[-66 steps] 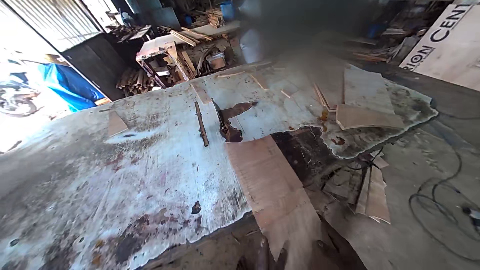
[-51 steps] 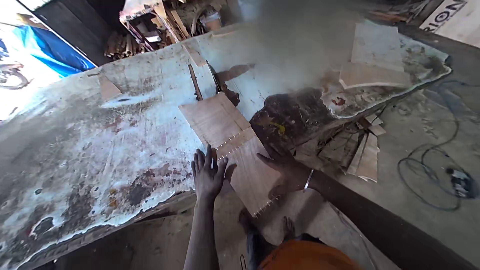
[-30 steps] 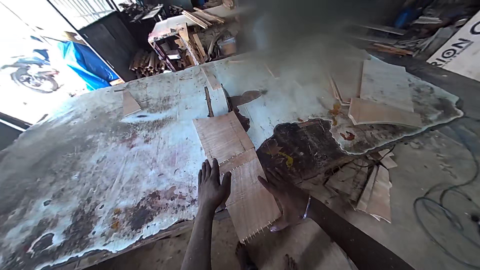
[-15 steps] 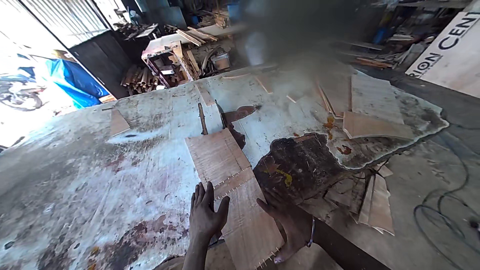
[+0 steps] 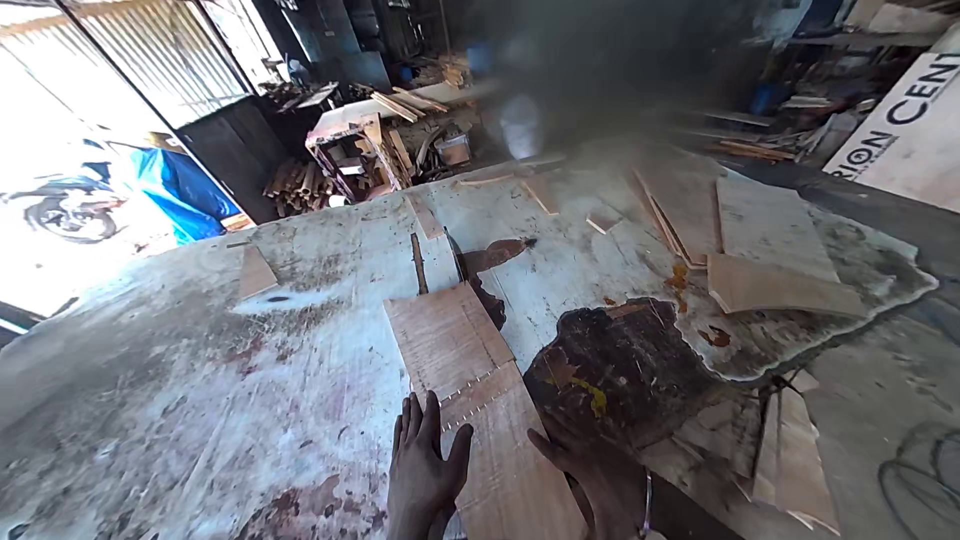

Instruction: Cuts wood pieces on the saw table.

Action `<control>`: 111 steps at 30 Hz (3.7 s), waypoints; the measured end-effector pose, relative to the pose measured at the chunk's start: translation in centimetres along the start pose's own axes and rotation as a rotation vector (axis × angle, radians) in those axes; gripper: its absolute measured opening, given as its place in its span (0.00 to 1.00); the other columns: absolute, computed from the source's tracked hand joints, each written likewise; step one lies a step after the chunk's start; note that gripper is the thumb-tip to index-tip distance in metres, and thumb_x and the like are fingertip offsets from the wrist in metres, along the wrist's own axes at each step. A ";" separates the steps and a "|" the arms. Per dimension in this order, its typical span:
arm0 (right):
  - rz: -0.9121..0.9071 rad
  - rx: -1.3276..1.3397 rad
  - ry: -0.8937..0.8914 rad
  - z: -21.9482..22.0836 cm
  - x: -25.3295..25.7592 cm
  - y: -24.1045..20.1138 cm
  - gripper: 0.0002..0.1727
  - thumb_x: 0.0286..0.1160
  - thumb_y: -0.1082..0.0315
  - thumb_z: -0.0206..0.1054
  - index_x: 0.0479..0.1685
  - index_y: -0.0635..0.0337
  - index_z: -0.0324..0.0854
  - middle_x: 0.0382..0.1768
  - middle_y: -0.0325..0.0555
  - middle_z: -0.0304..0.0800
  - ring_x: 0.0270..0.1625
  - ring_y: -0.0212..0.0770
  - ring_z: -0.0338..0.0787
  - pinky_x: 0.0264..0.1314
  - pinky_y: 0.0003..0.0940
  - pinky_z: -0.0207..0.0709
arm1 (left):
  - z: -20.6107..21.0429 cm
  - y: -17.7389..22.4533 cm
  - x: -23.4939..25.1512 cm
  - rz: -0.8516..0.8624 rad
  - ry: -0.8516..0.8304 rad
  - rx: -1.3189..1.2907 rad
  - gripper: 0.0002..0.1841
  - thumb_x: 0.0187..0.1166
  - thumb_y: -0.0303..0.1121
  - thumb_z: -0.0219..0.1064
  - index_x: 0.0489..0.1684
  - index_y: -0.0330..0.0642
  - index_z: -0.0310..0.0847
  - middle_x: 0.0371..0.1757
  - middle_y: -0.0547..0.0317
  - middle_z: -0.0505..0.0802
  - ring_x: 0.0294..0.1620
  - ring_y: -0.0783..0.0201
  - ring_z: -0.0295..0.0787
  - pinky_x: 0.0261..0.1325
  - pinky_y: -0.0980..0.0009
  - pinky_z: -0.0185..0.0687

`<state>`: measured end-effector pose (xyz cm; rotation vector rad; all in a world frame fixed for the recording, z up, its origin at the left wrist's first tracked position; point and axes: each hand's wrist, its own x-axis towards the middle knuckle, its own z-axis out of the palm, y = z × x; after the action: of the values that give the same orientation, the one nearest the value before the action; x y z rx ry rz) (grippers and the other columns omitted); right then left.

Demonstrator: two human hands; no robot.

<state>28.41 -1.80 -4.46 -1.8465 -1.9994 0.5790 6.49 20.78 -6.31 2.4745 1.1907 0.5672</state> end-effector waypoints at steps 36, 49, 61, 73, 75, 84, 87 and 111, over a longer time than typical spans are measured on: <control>0.199 0.006 0.061 -1.9 6.0 2.4 0.60 0.52 0.22 0.73 0.93 0.37 0.59 0.95 0.33 0.51 0.97 0.34 0.43 0.98 0.42 0.35 | 0.9 4.0 0.1 -0.171 -0.129 0.092 0.42 0.85 0.63 0.40 0.94 0.44 0.55 0.94 0.47 0.60 0.97 0.52 0.45 0.97 0.53 0.32; 0.197 0.051 0.143 -0.5 2.2 0.6 0.40 0.81 0.37 0.60 0.91 0.46 0.64 0.92 0.44 0.60 0.96 0.44 0.49 0.98 0.51 0.37 | -0.1 3.4 -5.6 0.038 -0.157 0.003 0.51 0.71 0.75 0.56 0.90 0.44 0.64 0.91 0.43 0.65 0.95 0.47 0.50 0.97 0.49 0.37; 0.149 -0.094 -0.024 -1.5 3.3 1.4 0.34 0.94 0.52 0.46 0.96 0.51 0.47 0.95 0.50 0.49 0.97 0.47 0.44 0.98 0.48 0.37 | -0.7 2.6 -5.2 0.102 -0.301 0.062 0.50 0.76 0.71 0.52 0.94 0.44 0.53 0.95 0.43 0.57 0.98 0.49 0.39 0.98 0.54 0.29; 0.148 -0.167 0.061 -2.4 7.5 3.4 0.34 0.94 0.51 0.45 0.95 0.53 0.51 0.95 0.44 0.51 0.97 0.41 0.46 0.98 0.45 0.32 | -0.4 2.8 0.0 0.037 -0.330 0.098 0.47 0.79 0.68 0.49 0.95 0.46 0.51 0.96 0.48 0.55 0.98 0.54 0.35 0.98 0.57 0.26; 0.122 -0.179 0.098 -2.4 8.0 4.0 0.34 0.93 0.51 0.46 0.95 0.53 0.53 0.94 0.44 0.54 0.96 0.41 0.49 0.98 0.46 0.35 | -0.1 2.7 0.7 0.025 -0.325 0.118 0.48 0.79 0.68 0.49 0.96 0.47 0.48 0.96 0.50 0.54 0.98 0.57 0.34 0.98 0.58 0.25; 0.104 0.041 0.262 -2.1 8.1 5.2 0.29 0.90 0.54 0.56 0.87 0.53 0.69 0.86 0.43 0.71 0.92 0.41 0.63 0.97 0.44 0.45 | 1.3 3.5 0.5 0.045 -0.175 0.076 0.34 0.86 0.55 0.52 0.90 0.52 0.64 0.94 0.57 0.61 0.95 0.56 0.50 0.96 0.50 0.40; 0.093 0.088 0.310 -2.0 8.0 5.6 0.25 0.91 0.59 0.55 0.83 0.53 0.75 0.83 0.46 0.76 0.89 0.44 0.68 0.95 0.45 0.51 | 1.3 2.5 1.0 0.102 -0.242 0.049 0.34 0.90 0.56 0.48 0.93 0.50 0.58 0.96 0.58 0.55 0.98 0.59 0.38 0.97 0.53 0.32; 0.250 0.067 0.351 -1.3 6.4 2.2 0.21 0.90 0.63 0.57 0.76 0.50 0.83 0.78 0.42 0.82 0.86 0.47 0.73 0.91 0.47 0.59 | 0.5 1.8 -1.0 0.193 -0.290 0.067 0.32 0.90 0.46 0.39 0.93 0.44 0.56 0.96 0.48 0.56 0.97 0.53 0.43 0.97 0.52 0.37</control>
<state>30.44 4.83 -4.64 -2.0104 -1.5214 0.3508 7.37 18.84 -6.14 2.6341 0.8805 0.2066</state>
